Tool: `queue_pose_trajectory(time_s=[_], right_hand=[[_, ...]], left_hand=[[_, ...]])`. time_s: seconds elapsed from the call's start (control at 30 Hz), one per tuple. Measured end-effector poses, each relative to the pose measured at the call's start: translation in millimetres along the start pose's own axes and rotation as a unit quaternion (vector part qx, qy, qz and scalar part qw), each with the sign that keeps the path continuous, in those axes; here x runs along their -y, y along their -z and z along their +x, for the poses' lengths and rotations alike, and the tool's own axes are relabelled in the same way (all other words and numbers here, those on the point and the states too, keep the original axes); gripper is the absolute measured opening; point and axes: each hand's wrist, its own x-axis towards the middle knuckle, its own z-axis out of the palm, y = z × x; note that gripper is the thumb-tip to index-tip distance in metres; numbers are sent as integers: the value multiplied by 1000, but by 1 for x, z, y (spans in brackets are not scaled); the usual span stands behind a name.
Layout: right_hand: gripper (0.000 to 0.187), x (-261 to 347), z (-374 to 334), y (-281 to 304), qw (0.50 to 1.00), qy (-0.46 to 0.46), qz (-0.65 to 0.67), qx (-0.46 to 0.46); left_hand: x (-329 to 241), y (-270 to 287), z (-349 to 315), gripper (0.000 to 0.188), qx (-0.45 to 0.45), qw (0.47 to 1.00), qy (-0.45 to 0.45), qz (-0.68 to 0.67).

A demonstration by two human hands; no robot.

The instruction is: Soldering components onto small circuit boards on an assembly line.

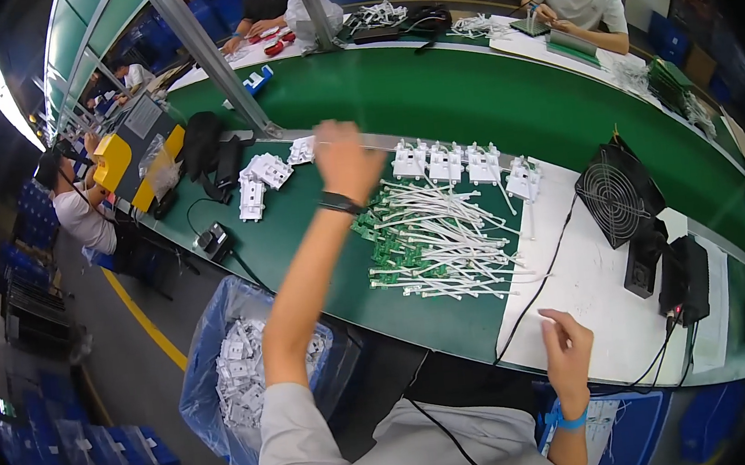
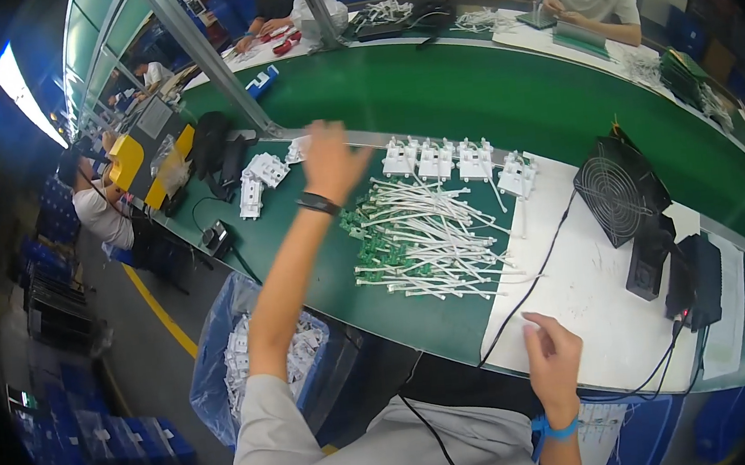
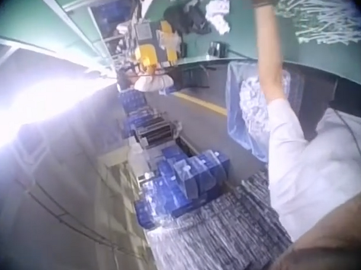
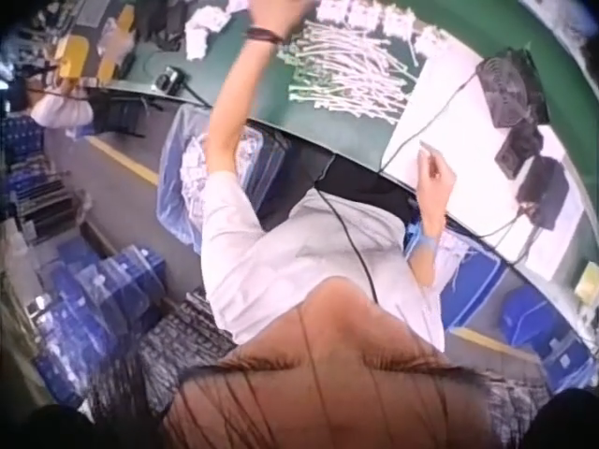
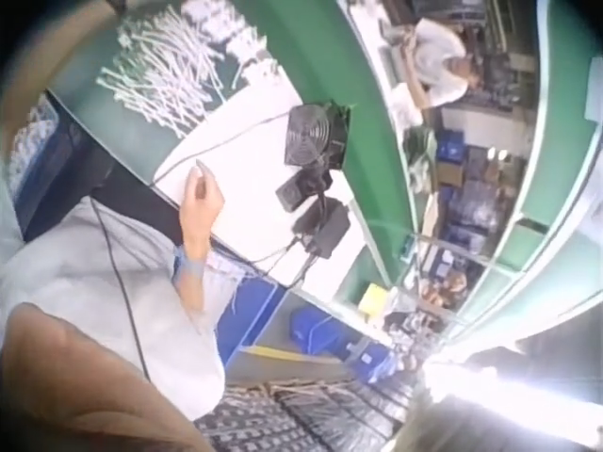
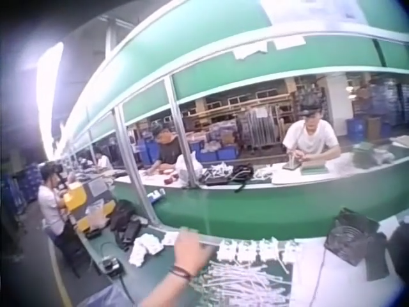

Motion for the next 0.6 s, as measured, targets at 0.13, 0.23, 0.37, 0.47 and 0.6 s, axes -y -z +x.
queue_pose_trajectory(time_s=[0.13,0.23,0.37,0.47,0.6], right_hand=[[23,30,12,-25,993,80,-38,75],[23,51,21,-64,978,163,-11,129],[24,62,48,-119,940,310,-95,111],[31,62,68,-164,937,303,-140,100],[28,50,84,-203,911,355,-203,54]], left_hand=[[145,-14,-3,105,81,975,161,130],[230,-35,-30,93,119,982,89,115],[203,-35,-23,79,109,992,56,33],[199,-23,-25,78,19,1000,-6,-5],[165,4,-23,94,-5,993,-42,-114]])
